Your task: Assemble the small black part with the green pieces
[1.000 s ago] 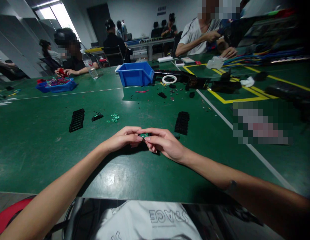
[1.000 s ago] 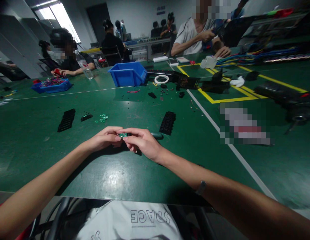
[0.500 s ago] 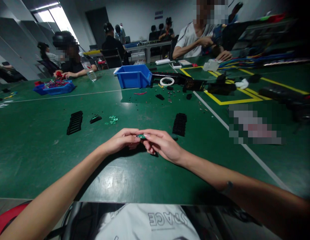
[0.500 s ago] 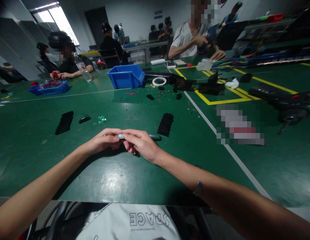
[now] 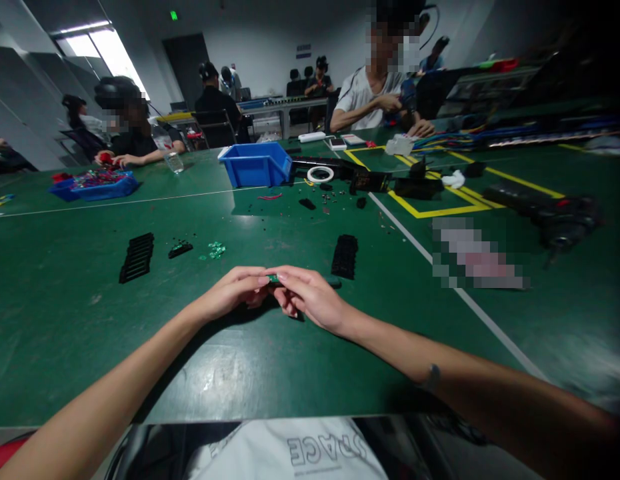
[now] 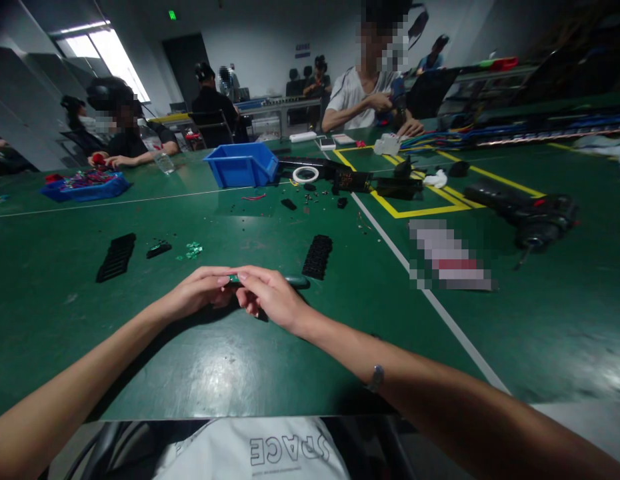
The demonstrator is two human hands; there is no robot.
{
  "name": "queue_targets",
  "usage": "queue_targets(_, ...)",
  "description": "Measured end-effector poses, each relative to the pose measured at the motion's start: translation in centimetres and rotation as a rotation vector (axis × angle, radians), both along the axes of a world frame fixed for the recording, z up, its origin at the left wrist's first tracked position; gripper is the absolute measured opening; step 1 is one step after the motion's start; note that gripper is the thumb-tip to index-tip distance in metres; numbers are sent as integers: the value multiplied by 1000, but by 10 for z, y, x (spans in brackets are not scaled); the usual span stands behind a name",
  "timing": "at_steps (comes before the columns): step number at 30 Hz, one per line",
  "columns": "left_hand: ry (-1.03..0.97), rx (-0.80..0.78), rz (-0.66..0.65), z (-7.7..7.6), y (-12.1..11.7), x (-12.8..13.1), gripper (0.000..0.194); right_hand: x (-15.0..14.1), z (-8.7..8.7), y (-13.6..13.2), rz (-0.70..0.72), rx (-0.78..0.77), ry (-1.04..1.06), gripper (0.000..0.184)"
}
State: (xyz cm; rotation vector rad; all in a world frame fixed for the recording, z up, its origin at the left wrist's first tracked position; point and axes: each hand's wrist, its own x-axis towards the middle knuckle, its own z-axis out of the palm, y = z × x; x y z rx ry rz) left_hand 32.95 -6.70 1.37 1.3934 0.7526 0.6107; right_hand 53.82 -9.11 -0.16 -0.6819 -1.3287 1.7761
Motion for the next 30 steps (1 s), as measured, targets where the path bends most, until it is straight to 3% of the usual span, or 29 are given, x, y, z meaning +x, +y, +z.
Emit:
queue_targets(9, 104, 185, 124, 6, -14, 21, 43, -2, 9, -9, -246, 201, -216, 35)
queue_targets(18, 128, 276, 313, -4, -27, 34, 40, -5, 8, -12, -311, 249, -249, 38)
queue_targets(30, 148, 446, 460, -2, -36, 47, 42, -12, 8, -14, -407, 442, -334, 37)
